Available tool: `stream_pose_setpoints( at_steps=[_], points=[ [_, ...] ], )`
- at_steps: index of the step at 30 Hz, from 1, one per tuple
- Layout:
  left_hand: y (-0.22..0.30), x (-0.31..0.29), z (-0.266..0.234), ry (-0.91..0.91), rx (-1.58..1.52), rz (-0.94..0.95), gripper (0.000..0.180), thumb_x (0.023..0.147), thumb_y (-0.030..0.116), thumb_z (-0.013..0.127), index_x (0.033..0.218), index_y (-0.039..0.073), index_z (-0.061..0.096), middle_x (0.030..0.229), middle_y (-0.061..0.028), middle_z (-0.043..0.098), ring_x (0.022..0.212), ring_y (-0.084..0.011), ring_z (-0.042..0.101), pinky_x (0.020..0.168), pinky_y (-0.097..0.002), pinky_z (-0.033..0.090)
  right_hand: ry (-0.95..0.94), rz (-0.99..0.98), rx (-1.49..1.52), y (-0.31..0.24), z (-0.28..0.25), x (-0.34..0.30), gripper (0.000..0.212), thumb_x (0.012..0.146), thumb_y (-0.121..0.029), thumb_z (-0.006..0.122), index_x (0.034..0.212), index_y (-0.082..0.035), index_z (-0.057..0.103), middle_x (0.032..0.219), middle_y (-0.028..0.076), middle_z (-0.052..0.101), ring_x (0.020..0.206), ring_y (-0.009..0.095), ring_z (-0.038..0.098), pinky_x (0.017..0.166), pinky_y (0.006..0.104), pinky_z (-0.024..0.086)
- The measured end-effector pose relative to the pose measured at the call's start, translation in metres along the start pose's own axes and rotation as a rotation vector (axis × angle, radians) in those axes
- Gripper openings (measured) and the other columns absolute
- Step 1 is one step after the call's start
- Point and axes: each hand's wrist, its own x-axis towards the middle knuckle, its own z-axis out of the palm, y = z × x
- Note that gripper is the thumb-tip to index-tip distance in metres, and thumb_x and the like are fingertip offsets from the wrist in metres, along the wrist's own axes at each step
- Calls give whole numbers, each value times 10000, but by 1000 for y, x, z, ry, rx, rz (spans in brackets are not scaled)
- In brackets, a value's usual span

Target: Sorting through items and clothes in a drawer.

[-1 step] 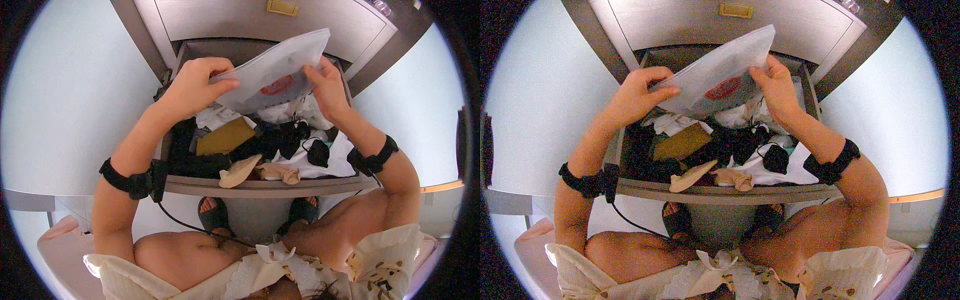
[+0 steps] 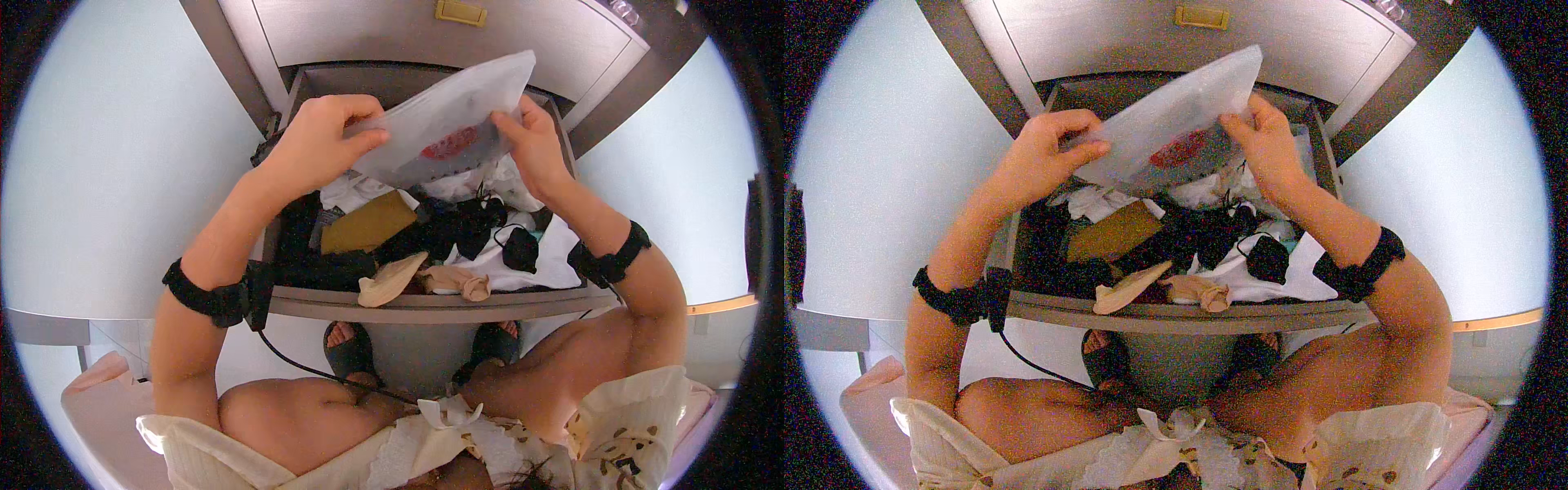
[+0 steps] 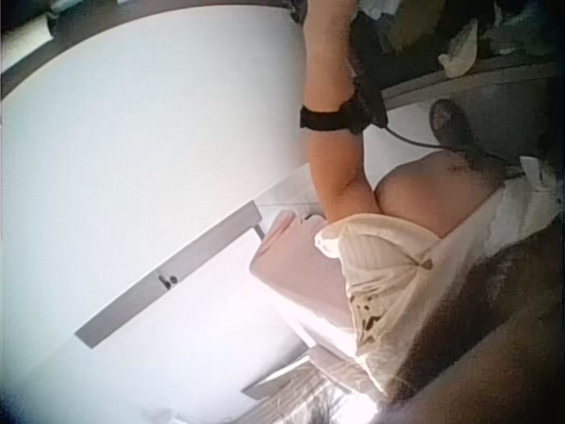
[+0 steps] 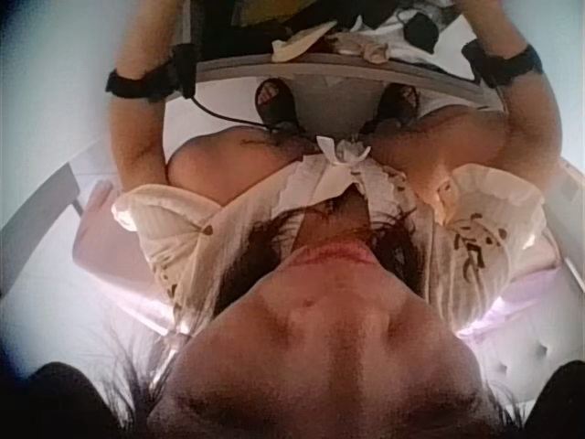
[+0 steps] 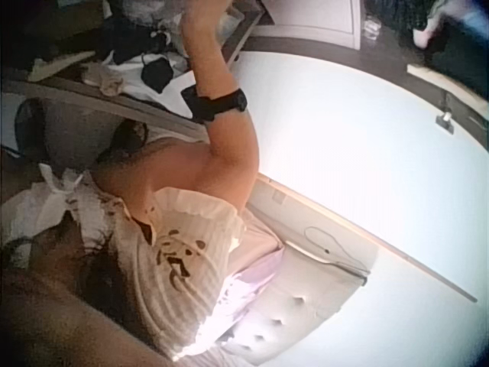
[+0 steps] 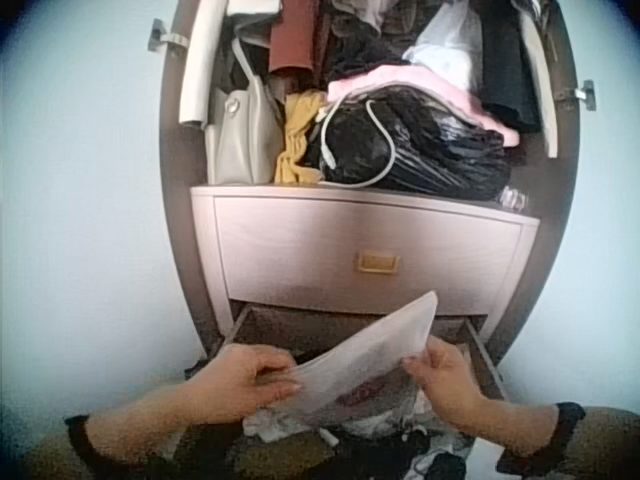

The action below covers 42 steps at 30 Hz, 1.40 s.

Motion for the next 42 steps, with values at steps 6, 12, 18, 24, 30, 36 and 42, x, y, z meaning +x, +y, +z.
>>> stream_pose_setpoints(
  at_steps=[6, 12, 18, 24, 30, 36, 42],
  points=[
    [-7, -4, 13, 38, 10, 70, 157, 719, 126, 600, 764, -10, 535, 626, -129, 533, 546, -242, 505, 542, -316, 408, -289, 258, -239, 1, -15, -8, 329, 722, -105, 615, 1019, 1, 521, 969, 68, 577, 881, 153, 530, 784, 283, 408],
    [-11, -5, 23, -55, 49, 40, 133, 742, 117, 588, 755, -1, 530, 655, -89, 498, 606, -156, 484, 555, -294, 401, 129, -487, -677, -5, -6, -10, 449, 651, -127, 656, 1053, -46, 474, 1098, 91, 489, 1028, 246, 459, 863, 372, 343],
    [7, -4, 29, -80, 183, 146, 147, 713, 117, 608, 725, 2, 517, 654, -119, 496, 616, -234, 512, 557, -314, 409, -216, -541, -1084, -19, -22, -2, 235, 667, -71, 591, 892, -96, 526, 924, 95, 512, 898, 323, 481, 779, 416, 364],
    [-19, -13, 22, 26, 163, 158, 171, 702, 129, 620, 703, -2, 509, 660, -123, 506, 592, -232, 504, 548, -318, 401, -198, -563, -969, -25, -36, -5, 126, 707, 56, 531, 813, -10, 512, 774, 104, 472, 695, 242, 498, 602, 300, 391],
    [-5, -14, 15, 66, -72, -78, 177, 709, 127, 637, 687, 1, 516, 570, -30, 506, 539, -83, 453, 496, -255, 383, -264, -500, -1090, -29, -35, -7, 157, 734, -135, 557, 860, -44, 532, 827, 135, 528, 792, 314, 524, 660, 387, 420],
    [32, -8, 31, 79, -97, 13, 167, 710, 128, 641, 688, 2, 533, 554, -18, 504, 513, -65, 448, 460, -230, 369, -393, -653, -797, -37, 37, -27, 209, 780, -261, 520, 875, -74, 526, 779, 103, 552, 790, 287, 536, 695, 408, 384],
    [44, -11, 22, 50, -79, -50, 106, 708, 70, 606, 714, -13, 540, 586, -107, 538, 495, -148, 485, 488, -256, 398, -399, -710, -1031, -47, 46, -32, 165, 786, -261, 477, 733, -107, 500, 695, 68, 526, 753, 263, 515, 656, 405, 322]
  ],
)
